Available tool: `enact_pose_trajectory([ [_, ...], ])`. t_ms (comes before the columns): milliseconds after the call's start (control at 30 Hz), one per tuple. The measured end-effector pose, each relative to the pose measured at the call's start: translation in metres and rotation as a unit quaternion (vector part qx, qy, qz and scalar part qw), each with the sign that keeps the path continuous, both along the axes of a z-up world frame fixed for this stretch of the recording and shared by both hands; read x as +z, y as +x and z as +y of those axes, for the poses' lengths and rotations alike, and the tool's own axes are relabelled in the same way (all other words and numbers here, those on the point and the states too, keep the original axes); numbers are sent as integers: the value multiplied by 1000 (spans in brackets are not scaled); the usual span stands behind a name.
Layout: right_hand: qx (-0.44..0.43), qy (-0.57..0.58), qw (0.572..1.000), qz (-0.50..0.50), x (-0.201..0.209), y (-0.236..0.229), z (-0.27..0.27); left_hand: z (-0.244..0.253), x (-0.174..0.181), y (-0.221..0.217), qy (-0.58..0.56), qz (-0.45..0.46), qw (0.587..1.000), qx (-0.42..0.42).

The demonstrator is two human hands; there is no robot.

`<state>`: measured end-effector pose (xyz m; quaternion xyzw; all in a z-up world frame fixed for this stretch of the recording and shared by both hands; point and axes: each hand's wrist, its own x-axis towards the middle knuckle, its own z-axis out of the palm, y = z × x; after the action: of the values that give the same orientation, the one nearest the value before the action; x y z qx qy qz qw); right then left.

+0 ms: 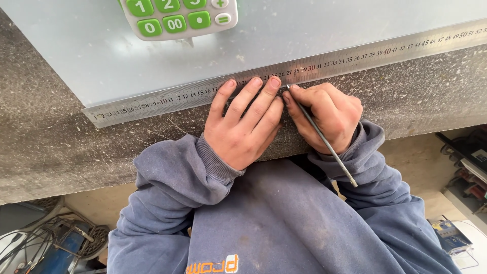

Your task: The person uses a metal ruler and a scribe to mark measurement points on a dark, textured surface. They repeatedly reposition the ruler and make small indentations at specific intervals along the edge of the material.

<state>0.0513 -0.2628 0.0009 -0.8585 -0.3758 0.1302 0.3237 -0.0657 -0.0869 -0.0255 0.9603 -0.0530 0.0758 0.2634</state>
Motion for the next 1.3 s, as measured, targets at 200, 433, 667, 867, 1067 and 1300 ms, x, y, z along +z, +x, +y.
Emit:
enact_pose_trajectory([
  [200, 4, 1, 1000, 0, 1, 1, 0, -1, -1, 0, -7, -3, 1000, 6],
  [433, -1, -5, 1000, 4, 4, 0, 3, 0, -1, 1, -11, 3, 1000, 4],
  [667, -14, -8, 1000, 5, 4, -1, 6, 1, -2, 0, -11, 4, 1000, 3],
  [867, -7, -9, 1000, 9, 4, -2, 5, 0, -3, -1, -10, 1, 1000, 8],
  [1067, -1, -8, 1000, 1, 2, -3, 0, 0, -3, -1, -15, 3, 1000, 6],
  [1300, -14, 5, 1000, 11, 0, -4, 0, 0, -4, -2, -16, 2, 1000, 4],
])
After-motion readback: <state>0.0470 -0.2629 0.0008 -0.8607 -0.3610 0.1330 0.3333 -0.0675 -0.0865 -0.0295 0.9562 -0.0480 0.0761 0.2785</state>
